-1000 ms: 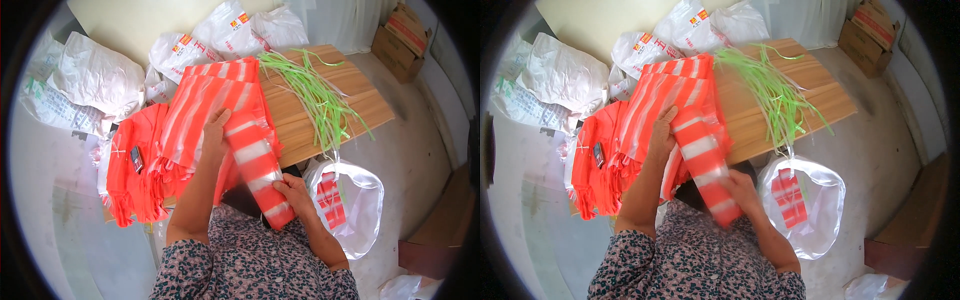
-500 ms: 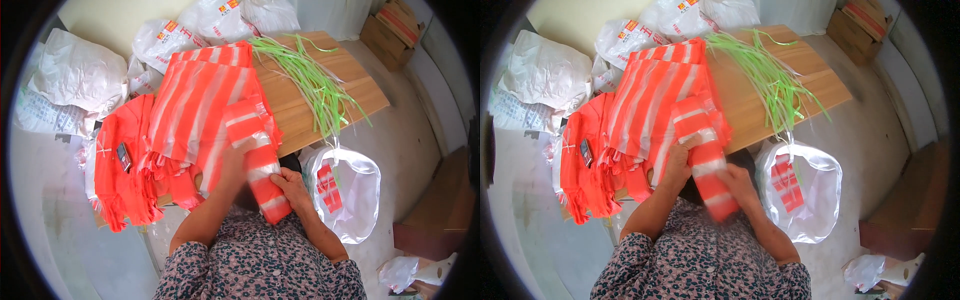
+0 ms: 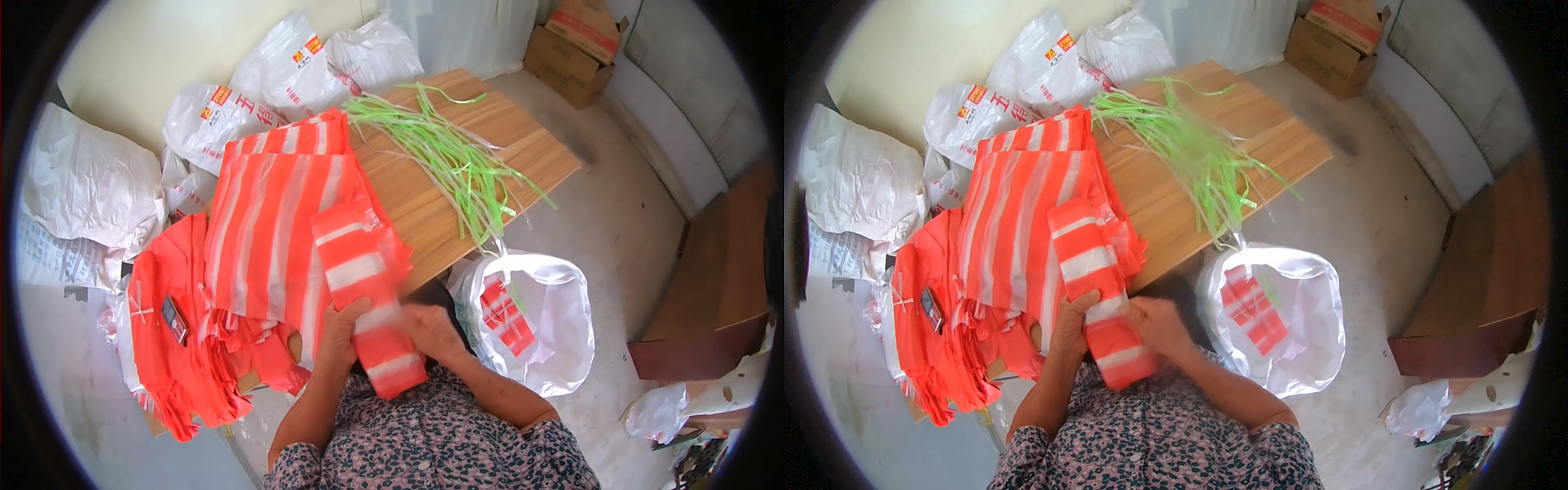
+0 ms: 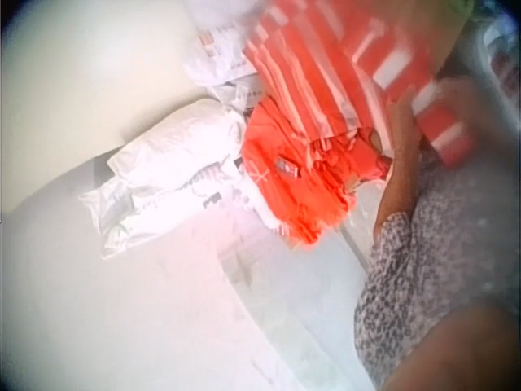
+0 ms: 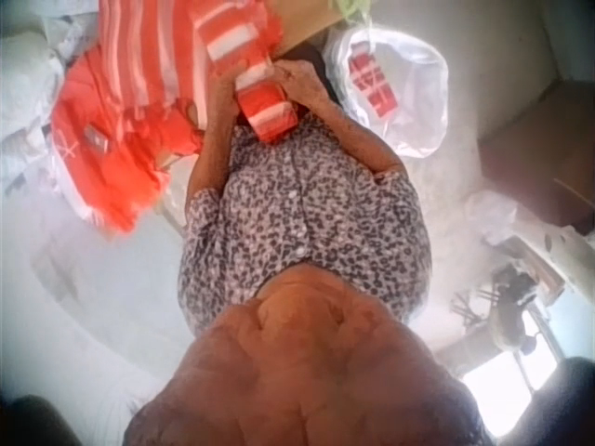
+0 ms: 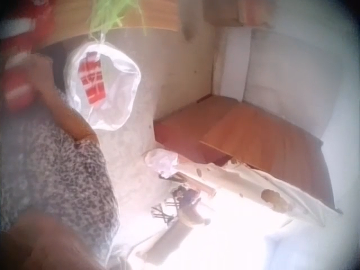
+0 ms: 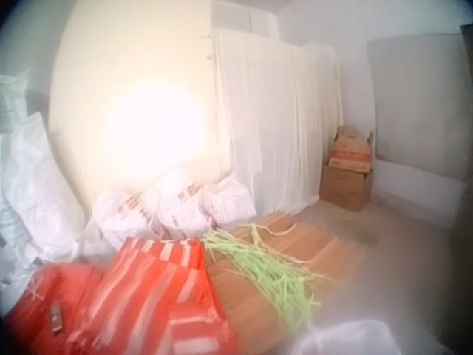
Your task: The person rolls plastic bags into bundles, ties them with plastic strips, and places the bundles into a bag. The person then separates, folds, and arranges more plastic bags on the table.
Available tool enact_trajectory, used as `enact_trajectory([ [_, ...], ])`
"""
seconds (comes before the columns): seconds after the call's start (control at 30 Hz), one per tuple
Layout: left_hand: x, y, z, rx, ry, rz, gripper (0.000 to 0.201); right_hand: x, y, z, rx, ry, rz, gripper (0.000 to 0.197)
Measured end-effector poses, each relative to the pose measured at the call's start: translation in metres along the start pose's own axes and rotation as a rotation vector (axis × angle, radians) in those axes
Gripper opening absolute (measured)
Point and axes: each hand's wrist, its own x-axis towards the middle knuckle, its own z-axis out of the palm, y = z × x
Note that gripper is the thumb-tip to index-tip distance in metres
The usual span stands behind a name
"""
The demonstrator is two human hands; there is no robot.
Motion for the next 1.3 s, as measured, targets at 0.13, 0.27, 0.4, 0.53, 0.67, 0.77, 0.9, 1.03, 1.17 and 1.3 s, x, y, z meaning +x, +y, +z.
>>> enact_trajectory([
  [0.13, 0.005, 0.0, -0.018, 0.011, -0.083, -0.027, 0.039, 0.054, 0.013, -0.035, -0.727, 0.46, -0.482, 0.025],
  [0.27, 0.004, -0.002, -0.023, -0.025, -0.187, -0.041, 0.042, 0.107, 0.05, -0.078, -1.074, 0.609, -0.41, 0.029],
  [0.4, 0.007, -0.009, -0.04, -0.092, -0.241, -0.023, 0.046, 0.115, 0.052, -0.081, -1.198, 0.559, -0.318, 0.027],
  [0.53, 0.001, -0.008, -0.048, -0.101, -0.254, 0.047, 0.061, 0.086, 0.039, -0.069, -1.128, 0.658, -0.511, 0.027],
  [0.67, -0.011, 0.009, -0.041, -0.112, -0.34, 0.052, 0.053, 0.028, 0.028, -0.051, -0.576, 0.382, -0.471, 0.03],
  [0.77, -0.015, 0.017, -0.027, 0.053, -0.35, 0.01, 0.049, -0.002, 0.036, -0.041, -0.195, 0.317, -0.291, 0.027],
  [0.9, -0.005, 0.012, -0.009, 0.186, -0.429, -0.165, 0.045, -0.02, 0.028, -0.039, -0.047, 0.175, -0.272, 0.021],
  [1.03, 0.011, 0.008, 0.014, 0.245, -0.57, -0.301, 0.059, -0.04, 0.011, -0.055, 0.252, 0.084, -0.084, 0.021],
  [1.17, 0.01, 0.001, 0.035, 0.233, -0.666, -0.269, 0.068, -0.054, 0.006, -0.07, 0.446, -0.02, 0.072, 0.024],
  [1.3, 0.008, 0.002, 0.042, 0.241, -0.672, -0.255, 0.066, -0.066, 0.007, -0.083, 0.451, 0.027, 0.12, 0.032],
])
